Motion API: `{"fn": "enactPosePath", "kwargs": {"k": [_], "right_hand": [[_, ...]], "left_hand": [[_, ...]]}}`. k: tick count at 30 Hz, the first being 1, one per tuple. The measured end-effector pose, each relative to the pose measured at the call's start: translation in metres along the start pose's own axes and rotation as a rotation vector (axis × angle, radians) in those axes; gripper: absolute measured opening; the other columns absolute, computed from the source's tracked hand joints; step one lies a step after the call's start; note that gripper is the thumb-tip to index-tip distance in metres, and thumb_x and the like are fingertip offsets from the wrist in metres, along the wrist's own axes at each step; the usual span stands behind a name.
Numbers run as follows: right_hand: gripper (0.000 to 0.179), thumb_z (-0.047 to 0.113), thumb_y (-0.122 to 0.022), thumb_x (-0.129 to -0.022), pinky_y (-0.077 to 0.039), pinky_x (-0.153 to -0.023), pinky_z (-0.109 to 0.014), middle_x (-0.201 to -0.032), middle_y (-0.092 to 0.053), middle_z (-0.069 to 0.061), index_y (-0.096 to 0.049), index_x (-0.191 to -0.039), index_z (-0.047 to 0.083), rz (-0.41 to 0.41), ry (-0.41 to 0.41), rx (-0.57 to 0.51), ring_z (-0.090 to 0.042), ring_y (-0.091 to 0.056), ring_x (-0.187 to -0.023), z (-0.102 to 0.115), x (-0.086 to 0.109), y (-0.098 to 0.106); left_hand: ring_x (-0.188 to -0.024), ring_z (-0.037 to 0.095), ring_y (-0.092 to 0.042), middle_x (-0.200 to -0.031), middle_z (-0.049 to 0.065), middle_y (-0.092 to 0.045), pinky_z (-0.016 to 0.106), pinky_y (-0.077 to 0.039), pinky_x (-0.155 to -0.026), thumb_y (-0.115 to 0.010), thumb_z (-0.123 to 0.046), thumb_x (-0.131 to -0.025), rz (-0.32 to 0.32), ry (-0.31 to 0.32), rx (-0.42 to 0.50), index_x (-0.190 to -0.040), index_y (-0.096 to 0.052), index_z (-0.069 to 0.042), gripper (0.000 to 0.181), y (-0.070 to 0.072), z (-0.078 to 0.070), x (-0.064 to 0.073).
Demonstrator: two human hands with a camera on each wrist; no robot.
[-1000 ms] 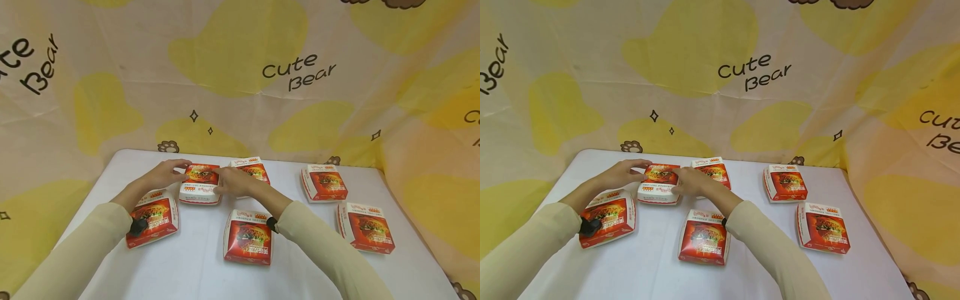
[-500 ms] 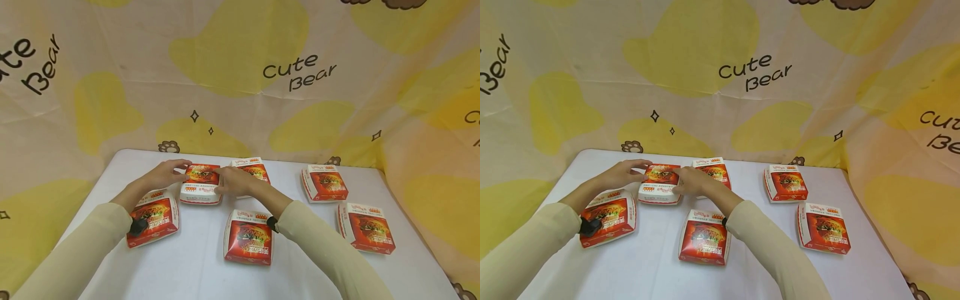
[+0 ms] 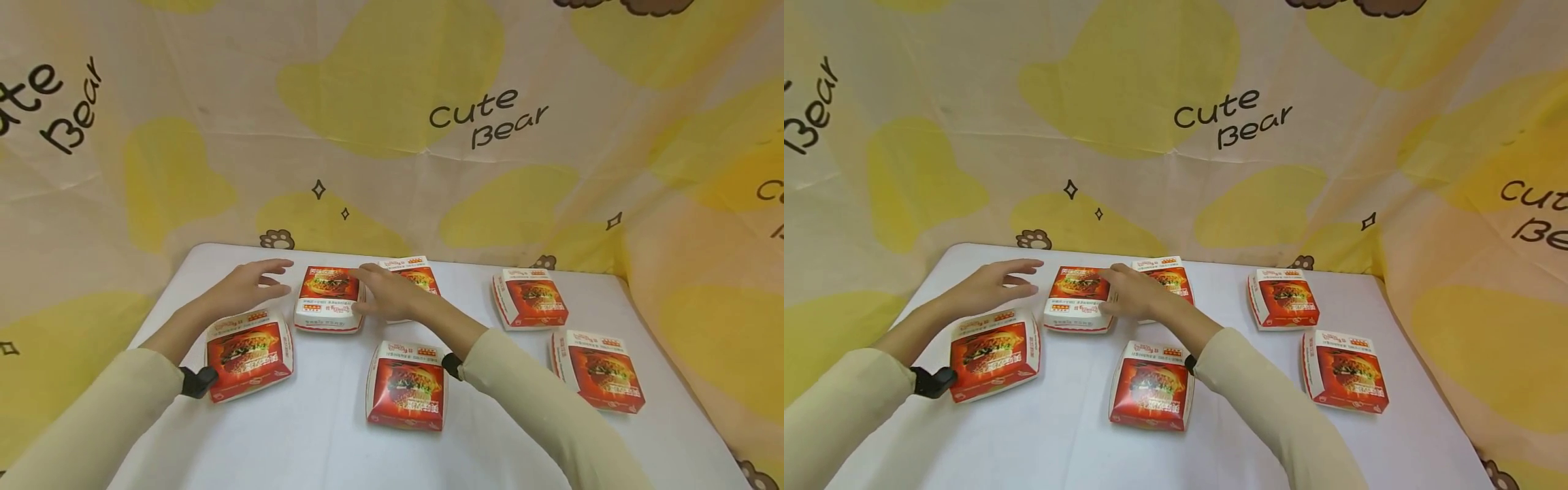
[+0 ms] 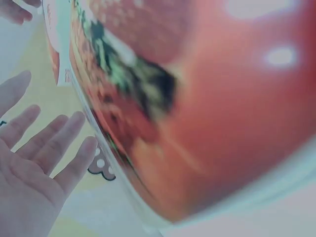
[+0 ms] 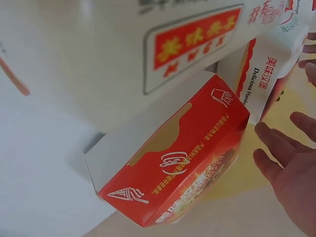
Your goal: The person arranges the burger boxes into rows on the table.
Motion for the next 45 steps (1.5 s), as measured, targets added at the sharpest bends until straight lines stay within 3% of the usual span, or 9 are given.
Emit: {"fn": "enactPosePath", "kwargs": {"k": [6,12,20,31,45], "right_hand": [[0.067,0.036,-0.063,-0.096,-0.038,-0.109,-0.051,-0.158,-0.032,-0.014,-0.036,-0.155,0.017,-0.019,0.021,-0.02,-0.034,-0.039,-0.141,0.003,0.008,0.003],[0.065,0.035,-0.062,-0.097,-0.041,-0.107,-0.05,-0.157,-0.036,-0.011,-0.037,-0.154,0.016,-0.046,0.086,-0.028,-0.031,-0.045,-0.137,0.009,0.018,0.003],[0.063,0.034,-0.061,-0.097,-0.039,-0.108,-0.052,-0.157,-0.036,-0.01,-0.037,-0.154,0.018,-0.035,0.12,-0.03,-0.03,-0.043,-0.138,0.017,0.028,-0.003],[0.062,0.034,-0.064,-0.097,-0.041,-0.108,-0.046,-0.154,-0.04,-0.007,-0.041,-0.152,0.016,-0.021,0.169,-0.011,-0.025,-0.045,-0.137,0.024,0.04,-0.011],[0.061,0.039,-0.06,-0.098,-0.039,-0.11,-0.047,-0.156,-0.038,-0.006,-0.04,-0.153,0.02,0.049,0.175,-0.005,-0.022,-0.041,-0.14,0.034,0.044,-0.02]], "left_hand": [[-0.12,0.047,-0.056,-0.138,0.031,-0.052,0.059,-0.049,-0.094,-0.066,-0.025,-0.096,-0.028,-0.008,-0.049,-0.146,-0.045,0.001,0.06,0.009,0.008,0.022],[-0.12,0.049,-0.055,-0.137,0.029,-0.054,0.062,-0.049,-0.09,-0.07,-0.031,-0.094,-0.014,-0.017,-0.086,-0.145,-0.048,-0.001,0.064,0.013,0.019,0.046],[-0.121,0.051,-0.052,-0.136,0.029,-0.054,0.063,-0.051,-0.085,-0.073,-0.04,-0.089,-0.001,0.038,-0.089,-0.143,-0.052,-0.005,0.069,0.01,0.031,0.07],[-0.119,0.049,-0.054,-0.132,0.025,-0.059,0.06,-0.051,-0.088,-0.075,-0.034,-0.088,0.002,0.003,-0.035,-0.134,-0.063,-0.006,0.055,0.002,0.04,0.08],[-0.116,0.042,-0.057,-0.13,0.02,-0.062,0.049,-0.056,-0.082,-0.078,-0.035,-0.086,0.026,-0.021,0.006,-0.13,-0.066,-0.007,0.054,-0.008,0.034,0.085]]}}
Point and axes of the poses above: each hand's wrist, its own x-axis away from the middle knuckle, its own y-axis out of the back of the hand, z = x × y, the point moved 3 cm from there along -x, towards the middle knuckle
